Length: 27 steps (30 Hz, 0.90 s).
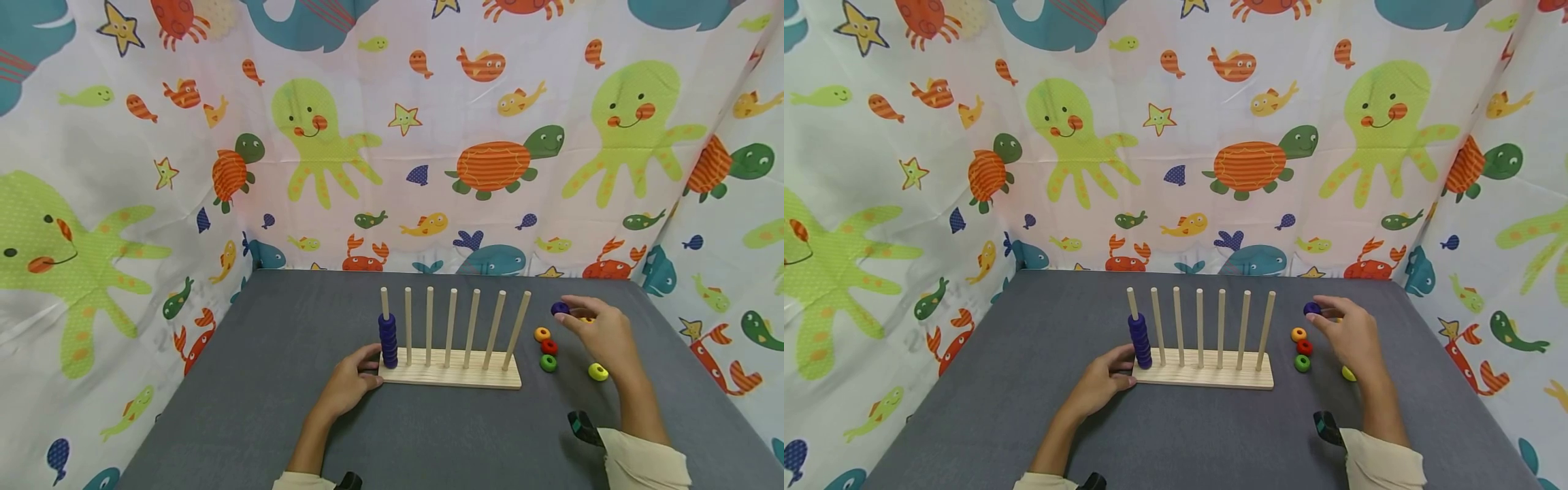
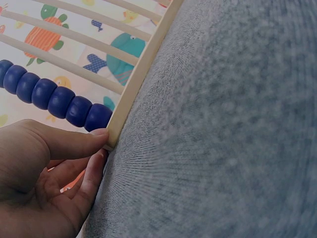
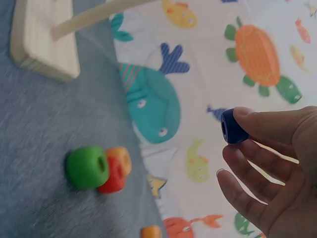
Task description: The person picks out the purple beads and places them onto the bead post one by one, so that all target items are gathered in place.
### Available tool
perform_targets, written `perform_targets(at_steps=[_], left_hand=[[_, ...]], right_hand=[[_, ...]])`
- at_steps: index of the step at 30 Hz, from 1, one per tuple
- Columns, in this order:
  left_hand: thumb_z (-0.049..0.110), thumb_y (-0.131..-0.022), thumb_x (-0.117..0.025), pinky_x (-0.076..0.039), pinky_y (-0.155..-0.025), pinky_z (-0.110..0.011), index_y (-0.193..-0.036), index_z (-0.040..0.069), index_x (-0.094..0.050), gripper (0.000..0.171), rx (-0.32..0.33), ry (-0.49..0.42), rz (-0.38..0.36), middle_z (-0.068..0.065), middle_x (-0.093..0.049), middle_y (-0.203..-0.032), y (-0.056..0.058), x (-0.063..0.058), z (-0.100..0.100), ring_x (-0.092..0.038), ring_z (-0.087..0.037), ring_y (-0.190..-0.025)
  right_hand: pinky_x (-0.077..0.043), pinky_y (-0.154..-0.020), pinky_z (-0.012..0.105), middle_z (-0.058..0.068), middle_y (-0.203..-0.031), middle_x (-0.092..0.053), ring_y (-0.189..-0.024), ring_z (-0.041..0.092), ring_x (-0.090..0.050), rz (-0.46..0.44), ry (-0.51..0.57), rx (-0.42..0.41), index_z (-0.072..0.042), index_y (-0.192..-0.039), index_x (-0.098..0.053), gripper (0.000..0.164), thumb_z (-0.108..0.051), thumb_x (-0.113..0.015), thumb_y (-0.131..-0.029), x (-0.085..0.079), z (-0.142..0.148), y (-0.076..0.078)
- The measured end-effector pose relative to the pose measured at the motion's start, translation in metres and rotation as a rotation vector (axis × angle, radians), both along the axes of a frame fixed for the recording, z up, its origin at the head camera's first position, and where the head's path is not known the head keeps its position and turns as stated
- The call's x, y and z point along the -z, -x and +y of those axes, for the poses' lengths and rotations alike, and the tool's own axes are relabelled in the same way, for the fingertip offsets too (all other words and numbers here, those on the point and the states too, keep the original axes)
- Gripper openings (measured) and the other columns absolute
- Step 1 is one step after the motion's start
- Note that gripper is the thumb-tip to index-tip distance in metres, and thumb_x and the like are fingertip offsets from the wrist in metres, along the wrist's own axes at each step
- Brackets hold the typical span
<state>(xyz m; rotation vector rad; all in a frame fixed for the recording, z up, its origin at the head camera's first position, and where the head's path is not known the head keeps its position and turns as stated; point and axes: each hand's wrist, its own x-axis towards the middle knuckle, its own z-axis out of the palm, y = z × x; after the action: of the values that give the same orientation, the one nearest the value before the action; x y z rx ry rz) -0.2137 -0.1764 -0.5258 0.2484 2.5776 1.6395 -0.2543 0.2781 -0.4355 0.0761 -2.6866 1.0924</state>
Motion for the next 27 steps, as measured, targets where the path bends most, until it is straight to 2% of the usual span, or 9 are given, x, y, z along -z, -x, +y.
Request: perform_targets(at_steps=[3, 5, 8, 11, 15, 18, 24, 27], left_hand=[[-0.002, -0.093, -0.072, -0.059, -0.098, -0.048, -0.153, 0.006, -0.055, 0.063, 0.000, 0.000, 0.003, -0.019, -0.062, -0.148, 0.000, 0.000, 0.000, -0.068, -0.033, -0.124], [-0.002, -0.093, -0.072, -0.059, -0.099, -0.048, -0.153, 0.006, -0.055, 0.063, -0.002, 0.002, 0.003, -0.019, -0.062, -0.148, 0.000, 0.000, 0.000, -0.068, -0.034, -0.124], [-0.001, -0.093, -0.072, -0.058, -0.099, -0.049, -0.153, 0.006, -0.055, 0.063, -0.002, 0.003, 0.002, -0.019, -0.061, -0.148, -0.001, 0.000, 0.000, -0.068, -0.034, -0.125], [-0.001, -0.093, -0.072, -0.058, -0.099, -0.049, -0.153, 0.006, -0.055, 0.063, -0.001, 0.003, 0.004, -0.019, -0.062, -0.148, -0.001, 0.000, 0.000, -0.068, -0.034, -0.124], [-0.001, -0.093, -0.072, -0.059, -0.098, -0.047, -0.153, 0.005, -0.055, 0.063, 0.001, -0.004, 0.008, -0.020, -0.062, -0.147, -0.001, 0.001, -0.002, -0.068, -0.034, -0.124], [-0.001, -0.093, -0.072, -0.059, -0.098, -0.047, -0.153, 0.006, -0.055, 0.062, -0.001, -0.006, 0.005, -0.020, -0.063, -0.146, -0.001, 0.001, -0.002, -0.068, -0.034, -0.124], [0.000, -0.093, -0.073, -0.059, -0.098, -0.048, -0.153, 0.007, -0.055, 0.062, -0.001, 0.000, 0.003, -0.019, -0.063, -0.147, 0.000, 0.002, -0.001, -0.068, -0.033, -0.124], [0.000, -0.093, -0.073, -0.059, -0.098, -0.047, -0.153, 0.007, -0.055, 0.062, 0.000, 0.000, 0.006, -0.019, -0.063, -0.147, 0.000, 0.002, 0.000, -0.068, -0.033, -0.123]], right_hand=[[-0.057, -0.089, 0.061, 0.029, -0.127, -0.066, -0.117, 0.049, -0.061, 0.047, -0.011, 0.000, 0.000, -0.141, -0.065, 0.049, -0.032, -0.068, -0.105, -0.007, -0.004, -0.003], [-0.059, -0.085, 0.043, 0.027, -0.127, -0.066, -0.115, 0.047, -0.063, 0.079, -0.017, 0.003, -0.001, -0.141, -0.066, 0.048, -0.033, -0.069, -0.104, -0.011, -0.006, -0.005], [-0.049, -0.079, 0.014, 0.024, -0.127, -0.066, -0.113, 0.044, -0.064, 0.126, -0.013, 0.006, -0.001, -0.140, -0.067, 0.048, -0.033, -0.070, -0.104, -0.017, -0.010, -0.007], [-0.038, -0.076, -0.001, 0.023, -0.127, -0.065, -0.113, 0.042, -0.064, 0.164, 0.003, -0.002, -0.001, -0.140, -0.067, 0.049, -0.033, -0.071, -0.103, -0.023, -0.014, -0.010], [-0.037, -0.078, -0.003, 0.021, -0.124, -0.066, -0.111, 0.040, -0.064, 0.203, 0.017, -0.018, -0.002, -0.139, -0.067, 0.048, -0.032, -0.072, -0.102, -0.034, -0.021, -0.015], [-0.039, -0.078, -0.003, 0.019, -0.121, -0.067, -0.109, 0.034, -0.063, 0.238, 0.019, -0.026, -0.003, -0.139, -0.069, 0.045, -0.029, -0.073, -0.102, -0.043, -0.028, -0.018], [-0.041, -0.084, -0.002, 0.015, -0.120, -0.070, -0.102, 0.002, -0.058, 0.361, 0.019, -0.061, -0.006, -0.137, -0.071, 0.041, -0.020, -0.078, -0.099, -0.058, -0.041, -0.022], [-0.042, -0.085, -0.001, 0.014, -0.123, -0.072, -0.101, -0.007, -0.056, 0.402, 0.016, -0.079, -0.006, -0.136, -0.072, 0.041, -0.016, -0.079, -0.097, -0.066, -0.048, -0.023]])
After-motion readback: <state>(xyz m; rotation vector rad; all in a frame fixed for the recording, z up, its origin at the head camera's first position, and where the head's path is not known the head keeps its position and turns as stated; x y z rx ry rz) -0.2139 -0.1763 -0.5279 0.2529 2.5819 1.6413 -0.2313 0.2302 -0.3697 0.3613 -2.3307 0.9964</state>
